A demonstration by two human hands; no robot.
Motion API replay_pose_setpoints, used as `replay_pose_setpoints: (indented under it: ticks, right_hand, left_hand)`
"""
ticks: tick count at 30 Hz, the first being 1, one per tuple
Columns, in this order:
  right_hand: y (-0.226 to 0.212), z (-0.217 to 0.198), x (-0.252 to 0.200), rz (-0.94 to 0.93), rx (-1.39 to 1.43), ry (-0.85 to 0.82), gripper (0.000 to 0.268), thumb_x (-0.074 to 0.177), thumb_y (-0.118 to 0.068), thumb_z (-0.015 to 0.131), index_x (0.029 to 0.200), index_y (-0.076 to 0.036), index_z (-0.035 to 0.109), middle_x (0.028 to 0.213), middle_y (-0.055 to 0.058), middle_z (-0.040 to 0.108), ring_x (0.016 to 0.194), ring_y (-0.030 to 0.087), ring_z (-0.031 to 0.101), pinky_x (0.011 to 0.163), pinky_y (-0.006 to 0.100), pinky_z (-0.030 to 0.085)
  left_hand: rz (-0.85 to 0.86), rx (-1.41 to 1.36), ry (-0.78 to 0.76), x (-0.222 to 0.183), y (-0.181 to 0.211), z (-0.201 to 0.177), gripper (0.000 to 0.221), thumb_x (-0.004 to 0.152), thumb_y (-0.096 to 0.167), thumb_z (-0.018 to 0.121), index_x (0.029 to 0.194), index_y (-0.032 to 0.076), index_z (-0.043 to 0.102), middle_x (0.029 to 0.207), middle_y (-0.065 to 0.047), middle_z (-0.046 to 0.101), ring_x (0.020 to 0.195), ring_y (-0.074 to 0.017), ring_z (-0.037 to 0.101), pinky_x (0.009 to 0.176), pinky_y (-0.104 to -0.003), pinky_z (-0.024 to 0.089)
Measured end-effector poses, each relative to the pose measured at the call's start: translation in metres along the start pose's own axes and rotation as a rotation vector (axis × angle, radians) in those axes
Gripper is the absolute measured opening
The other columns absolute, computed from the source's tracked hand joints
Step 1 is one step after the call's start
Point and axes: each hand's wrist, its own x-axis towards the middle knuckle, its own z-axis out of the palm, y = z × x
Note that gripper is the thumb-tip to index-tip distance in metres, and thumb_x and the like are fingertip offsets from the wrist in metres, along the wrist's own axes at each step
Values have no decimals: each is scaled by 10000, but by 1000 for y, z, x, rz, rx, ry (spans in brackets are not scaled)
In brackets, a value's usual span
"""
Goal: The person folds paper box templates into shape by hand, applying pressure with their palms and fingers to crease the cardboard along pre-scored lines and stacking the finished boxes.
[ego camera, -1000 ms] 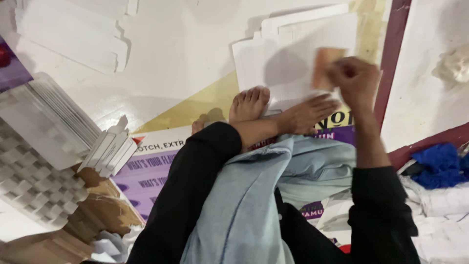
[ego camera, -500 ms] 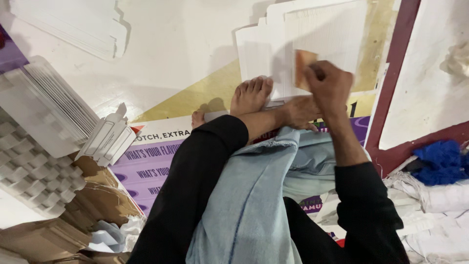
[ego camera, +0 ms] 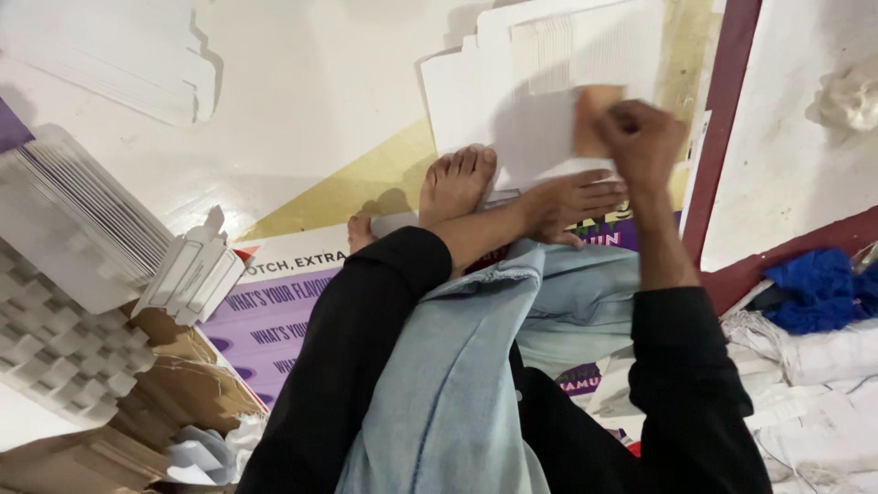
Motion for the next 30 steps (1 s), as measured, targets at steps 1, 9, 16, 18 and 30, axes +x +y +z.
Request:
replay_pose_setpoints:
  ticks: [1, 9, 16, 18, 30]
  right_hand:
    - [17, -9, 5, 43, -1, 12, 155, 941, -167, 834, 981, -20, 808, 822, 92, 770, 688, 128, 723, 630, 282, 565]
    - [79, -77, 24, 140, -109, 85, 147, 946, -111, 765, 1019, 1, 827, 789, 89, 742, 649, 114, 673, 579, 262, 526]
    - [24, -65, 3, 540, 288, -317, 287, 923, -220, 821, 796, 21, 729, 592, 44, 616, 501, 74, 460, 425, 284, 302]
    - [4, -71, 4, 148, -87, 20, 129, 972, -117, 782, 956, 11, 783, 742, 107, 717, 603, 90, 655, 580, 247, 530]
    - [55, -21, 27, -91, -89, 86, 113, 969, -140, 856, 983, -40, 806, 829, 88, 752, 660, 125, 694, 580, 283, 533]
  left_hand:
    - [0, 0, 0, 2, 2, -4, 1036, 916, 699, 560, 1599, -31, 289, 1710, -156, 203, 1605, -291, 142, 1323, -501, 55]
    - [7, 187, -7, 5, 6, -13, 1060, 877, 742, 447, 1567, -54, 326, 1684, -163, 234, 1573, -251, 143, 1289, -477, 28]
    - [50, -111, 129, -1, -1, -9, 1032, 943, 749, 439, 1573, -61, 332, 1676, -179, 276, 1578, -300, 180, 1295, -490, 72]
    - [43, -54, 173, -2, 3, -16, 999, 974, 726, 453, 1564, -73, 341, 1678, -199, 288, 1582, -306, 210, 1315, -508, 95]
    - [-23, 36, -32, 2, 9, -31, 1060, 879, 718, 525, 1588, -38, 303, 1690, -144, 247, 1579, -257, 168, 1307, -467, 50]
